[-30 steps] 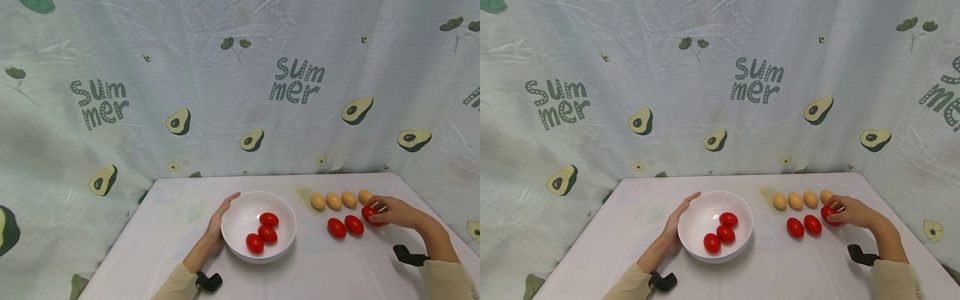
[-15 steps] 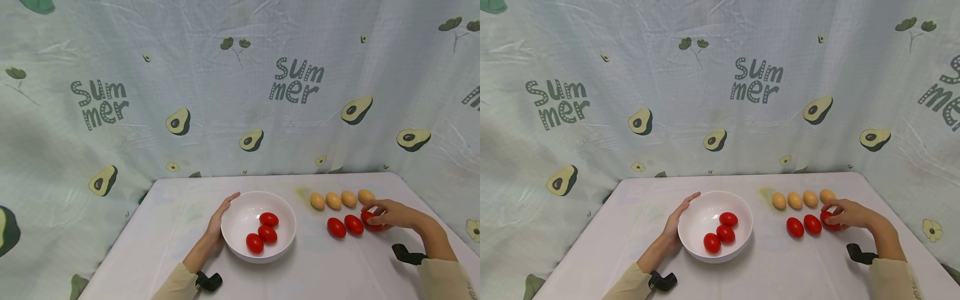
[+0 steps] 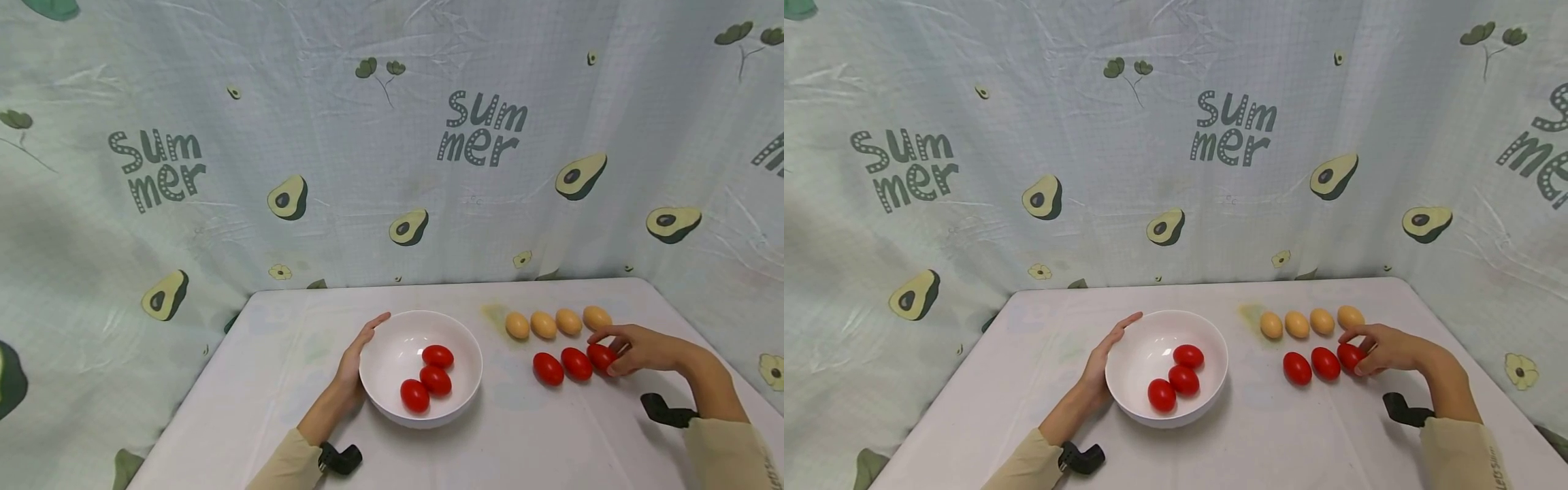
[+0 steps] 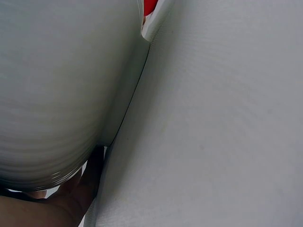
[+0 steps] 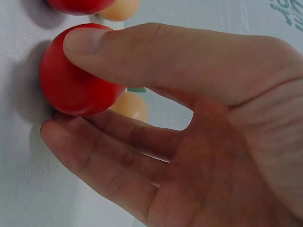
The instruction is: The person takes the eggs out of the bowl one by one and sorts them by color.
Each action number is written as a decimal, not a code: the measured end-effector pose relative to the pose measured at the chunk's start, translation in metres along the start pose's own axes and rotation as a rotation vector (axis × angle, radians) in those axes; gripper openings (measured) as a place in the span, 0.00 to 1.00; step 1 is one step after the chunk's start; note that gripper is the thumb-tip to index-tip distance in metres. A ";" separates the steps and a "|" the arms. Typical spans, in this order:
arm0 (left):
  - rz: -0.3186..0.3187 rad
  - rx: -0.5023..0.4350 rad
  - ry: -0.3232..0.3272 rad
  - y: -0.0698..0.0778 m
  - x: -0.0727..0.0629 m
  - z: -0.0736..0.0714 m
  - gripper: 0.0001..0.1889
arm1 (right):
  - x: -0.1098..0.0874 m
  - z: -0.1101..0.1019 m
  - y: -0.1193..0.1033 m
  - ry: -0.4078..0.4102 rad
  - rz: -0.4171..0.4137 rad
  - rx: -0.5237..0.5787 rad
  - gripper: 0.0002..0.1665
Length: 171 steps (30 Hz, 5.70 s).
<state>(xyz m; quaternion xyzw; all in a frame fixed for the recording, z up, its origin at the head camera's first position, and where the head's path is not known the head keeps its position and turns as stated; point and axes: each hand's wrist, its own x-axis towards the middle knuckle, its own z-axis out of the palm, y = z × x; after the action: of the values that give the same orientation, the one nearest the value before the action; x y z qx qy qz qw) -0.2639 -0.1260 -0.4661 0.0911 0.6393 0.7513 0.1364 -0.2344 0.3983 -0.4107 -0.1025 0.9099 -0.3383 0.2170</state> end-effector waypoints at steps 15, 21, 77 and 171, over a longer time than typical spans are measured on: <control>-0.001 0.001 -0.001 0.001 -0.001 0.000 0.28 | 0.000 -0.001 -0.002 0.006 0.009 -0.031 0.41; 0.003 0.011 -0.010 0.000 -0.003 0.000 0.28 | -0.002 -0.001 -0.004 0.016 -0.009 -0.019 0.41; 0.011 0.013 0.013 -0.001 0.000 0.001 0.28 | 0.018 0.031 -0.123 0.270 -0.362 -0.193 0.18; 0.002 -0.020 0.003 0.001 -0.001 0.000 0.28 | 0.094 0.082 -0.235 -0.034 -0.511 -0.119 0.26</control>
<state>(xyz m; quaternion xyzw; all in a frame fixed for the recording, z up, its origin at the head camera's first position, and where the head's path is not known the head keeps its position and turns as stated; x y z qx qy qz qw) -0.2629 -0.1266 -0.4652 0.0894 0.6319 0.7579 0.1355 -0.2698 0.1441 -0.3418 -0.3473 0.8691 -0.3261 0.1332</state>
